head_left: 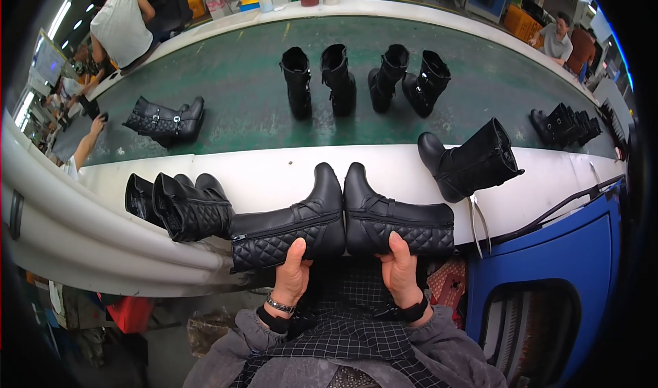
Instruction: Checking the quality and alignment of pairs of black boots on a factory conveyor belt.
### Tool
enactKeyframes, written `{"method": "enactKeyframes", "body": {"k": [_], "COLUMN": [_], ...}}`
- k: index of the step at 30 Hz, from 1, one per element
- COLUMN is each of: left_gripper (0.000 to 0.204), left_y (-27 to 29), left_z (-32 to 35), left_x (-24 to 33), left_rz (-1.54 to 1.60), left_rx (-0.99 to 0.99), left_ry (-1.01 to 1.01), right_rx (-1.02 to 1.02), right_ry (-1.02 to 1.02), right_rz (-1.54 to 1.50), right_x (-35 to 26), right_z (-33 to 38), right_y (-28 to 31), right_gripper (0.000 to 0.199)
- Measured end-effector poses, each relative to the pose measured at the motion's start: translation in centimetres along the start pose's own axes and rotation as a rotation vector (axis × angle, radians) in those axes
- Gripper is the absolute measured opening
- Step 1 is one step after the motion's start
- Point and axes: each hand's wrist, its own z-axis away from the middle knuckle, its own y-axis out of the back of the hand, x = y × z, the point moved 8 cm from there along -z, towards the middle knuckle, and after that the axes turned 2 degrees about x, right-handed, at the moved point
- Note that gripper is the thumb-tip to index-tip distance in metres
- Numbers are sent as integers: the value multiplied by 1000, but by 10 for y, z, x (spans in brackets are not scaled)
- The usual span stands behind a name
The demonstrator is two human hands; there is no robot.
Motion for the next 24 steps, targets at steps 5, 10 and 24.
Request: {"method": "enactKeyframes", "body": {"k": [5, 10, 24], "left_gripper": [33, 33, 37], "left_y": [6, 9, 6], "left_z": [-2, -2, 0], "left_x": [-5, -6, -3], "left_rz": [8, 5, -44], "left_rx": [9, 13, 25], "left_ry": [7, 16, -25], "right_rx": [-20, -17, -5], "right_ry": [-2, -36, 148], "right_rz": [2, -41, -47], "right_x": [2, 1, -59], "right_z": [-1, -1, 15], "right_y": [0, -2, 15], "right_gripper": [28, 28, 43]}}
